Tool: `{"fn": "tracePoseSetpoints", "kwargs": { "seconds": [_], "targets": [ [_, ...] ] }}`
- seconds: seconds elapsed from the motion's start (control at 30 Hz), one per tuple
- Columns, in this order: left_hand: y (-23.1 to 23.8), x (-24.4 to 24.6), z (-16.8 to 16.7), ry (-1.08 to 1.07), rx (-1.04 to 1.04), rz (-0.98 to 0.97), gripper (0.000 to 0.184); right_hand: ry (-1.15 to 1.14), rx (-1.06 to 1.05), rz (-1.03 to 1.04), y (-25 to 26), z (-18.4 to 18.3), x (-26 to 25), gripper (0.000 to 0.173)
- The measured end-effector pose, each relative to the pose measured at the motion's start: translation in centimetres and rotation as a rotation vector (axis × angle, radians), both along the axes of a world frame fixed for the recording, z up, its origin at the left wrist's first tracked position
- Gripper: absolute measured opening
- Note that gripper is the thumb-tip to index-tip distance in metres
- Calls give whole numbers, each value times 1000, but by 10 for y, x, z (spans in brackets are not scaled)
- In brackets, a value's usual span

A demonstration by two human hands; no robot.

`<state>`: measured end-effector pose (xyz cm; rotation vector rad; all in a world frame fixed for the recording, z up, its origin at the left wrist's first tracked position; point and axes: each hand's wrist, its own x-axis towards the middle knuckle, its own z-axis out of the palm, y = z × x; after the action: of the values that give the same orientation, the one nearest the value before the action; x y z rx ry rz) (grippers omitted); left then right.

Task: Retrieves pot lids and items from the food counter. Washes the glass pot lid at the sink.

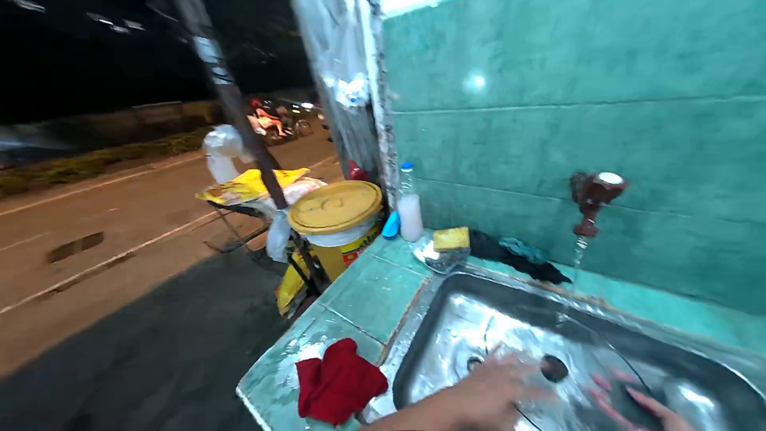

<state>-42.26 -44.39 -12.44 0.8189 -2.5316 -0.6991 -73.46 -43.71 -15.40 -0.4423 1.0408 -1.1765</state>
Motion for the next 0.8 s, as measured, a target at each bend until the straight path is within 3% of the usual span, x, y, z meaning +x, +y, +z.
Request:
{"fn": "tracePoseSetpoints", "kwargs": {
  "seconds": [0.07, 0.13, 0.2, 0.27, 0.37, 0.4, 0.47, 0.57, 0.63, 0.73, 0.8],
  "targets": [
    [-5, 10, -5, 265, 243, 211, 77, -10, 27, -116, 1, -5, 1, 31],
    [-10, 8, -1, 612, 638, 428, 88, 3, 57, -185, -1, 7, 8, 33],
    [-14, -1, 14, 809, 1074, 544, 75, 48, 89, -219, -4, 18, 17, 38],
    [-13, -7, 27, 824, 1296, 444, 59, 193, 118, -211, -9, 20, 23, 41],
    [-10, -15, 38, 801, 1276, 374, 67, 820, 112, -148, -16, 13, 22, 37],
    [-8, -18, 41, 792, 1255, 391, 70, 1072, 101, -117, -16, 14, 18, 41],
    [-8, -22, 47, 767, 1229, 431, 73, 1329, 80, -66, -17, 30, 23, 60],
    [-9, -24, 50, 743, 1234, 432, 76, 1249, -193, 46, -26, 43, 45, 76],
    [-11, -21, 49, 754, 1247, 425, 76, 1163, -324, 215, -36, 51, 57, 76],
    [-16, -3, 49, 787, 1246, 417, 69, 1211, -304, 154, -48, 54, 42, 67],
    [-24, 17, 52, 803, 1259, 391, 63, 1006, -138, 80, -48, 55, 30, 65]
  ]
}}
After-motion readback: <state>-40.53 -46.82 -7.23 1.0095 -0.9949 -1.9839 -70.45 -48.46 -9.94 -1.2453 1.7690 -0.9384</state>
